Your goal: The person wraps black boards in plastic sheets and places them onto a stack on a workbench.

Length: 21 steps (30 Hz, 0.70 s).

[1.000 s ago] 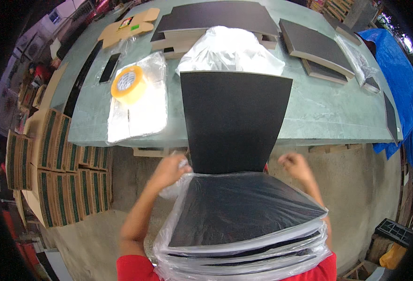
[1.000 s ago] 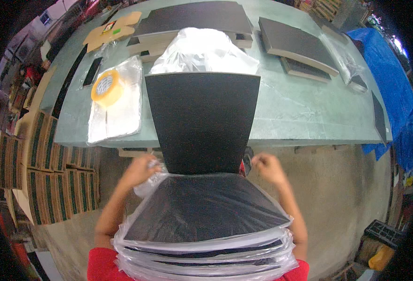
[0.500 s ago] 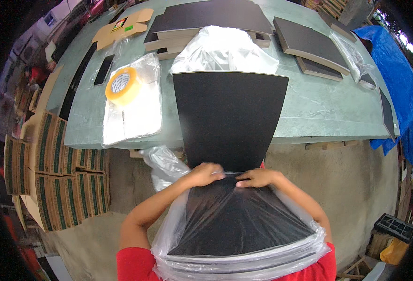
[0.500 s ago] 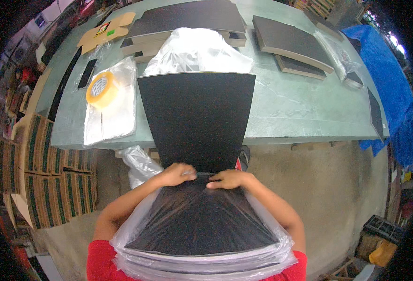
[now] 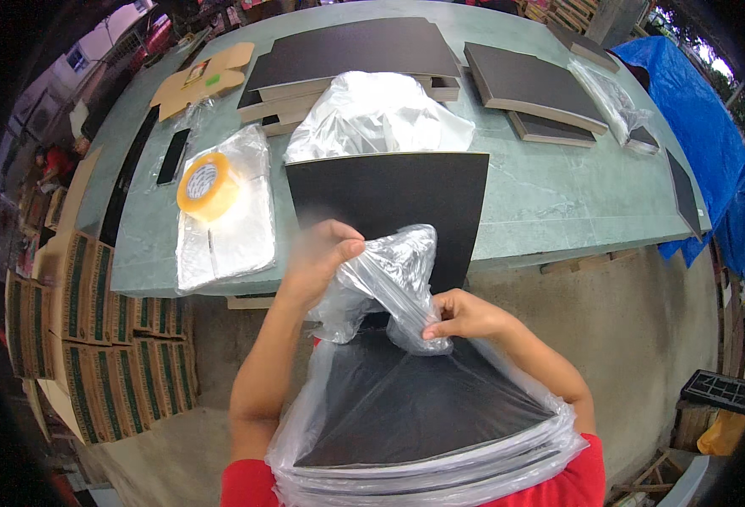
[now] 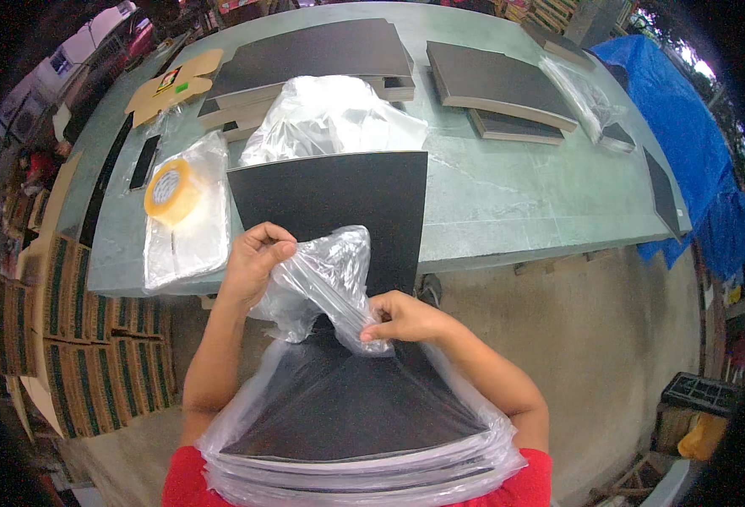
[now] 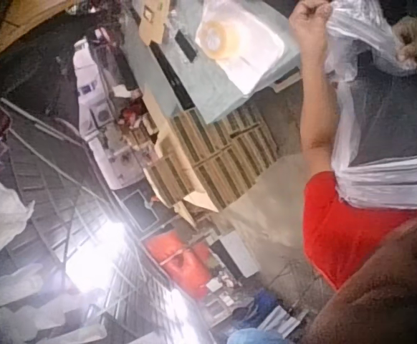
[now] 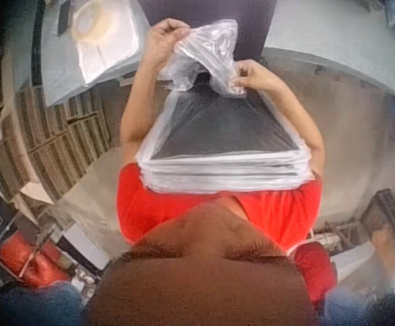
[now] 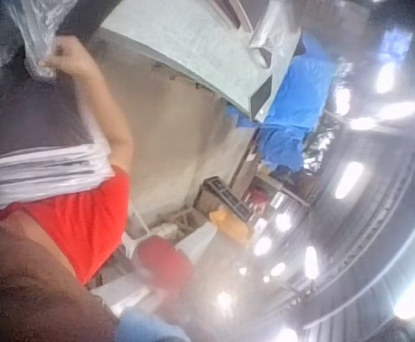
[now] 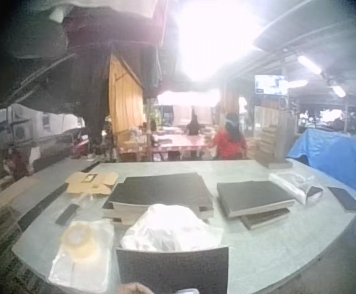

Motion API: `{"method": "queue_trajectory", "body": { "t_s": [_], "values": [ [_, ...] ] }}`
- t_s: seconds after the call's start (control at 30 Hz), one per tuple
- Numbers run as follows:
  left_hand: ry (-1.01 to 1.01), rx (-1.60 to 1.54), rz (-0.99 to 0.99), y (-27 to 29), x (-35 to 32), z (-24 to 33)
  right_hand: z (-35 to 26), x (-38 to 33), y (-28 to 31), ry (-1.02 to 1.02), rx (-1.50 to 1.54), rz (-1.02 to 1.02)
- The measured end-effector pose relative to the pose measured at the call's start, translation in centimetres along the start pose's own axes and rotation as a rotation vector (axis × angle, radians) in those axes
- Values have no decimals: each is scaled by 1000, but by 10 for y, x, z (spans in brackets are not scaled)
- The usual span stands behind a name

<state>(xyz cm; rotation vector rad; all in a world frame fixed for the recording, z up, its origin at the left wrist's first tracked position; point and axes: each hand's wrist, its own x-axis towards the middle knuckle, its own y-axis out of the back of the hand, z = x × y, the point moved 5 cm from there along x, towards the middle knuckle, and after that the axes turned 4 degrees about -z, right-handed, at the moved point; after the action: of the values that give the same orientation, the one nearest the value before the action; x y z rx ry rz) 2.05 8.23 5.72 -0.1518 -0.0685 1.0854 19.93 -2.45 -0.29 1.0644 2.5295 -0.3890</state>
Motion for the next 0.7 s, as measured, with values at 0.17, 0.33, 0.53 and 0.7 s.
{"method": "queue_trajectory", "body": {
  "t_s": [0.17,0.33,0.53,0.7],
  "values": [
    [39,138,-153,-8,0,10,-47,-14,20,466,527,102],
    [-137,324,-74,0,0,25,-47,-12,32,245,235,241],
    [-174,753,-142,-31,-16,42,-45,-15,33,239,472,433],
    [-129,618,-393,-68,-23,14,-61,-4,17,515,776,196]
  ]
}}
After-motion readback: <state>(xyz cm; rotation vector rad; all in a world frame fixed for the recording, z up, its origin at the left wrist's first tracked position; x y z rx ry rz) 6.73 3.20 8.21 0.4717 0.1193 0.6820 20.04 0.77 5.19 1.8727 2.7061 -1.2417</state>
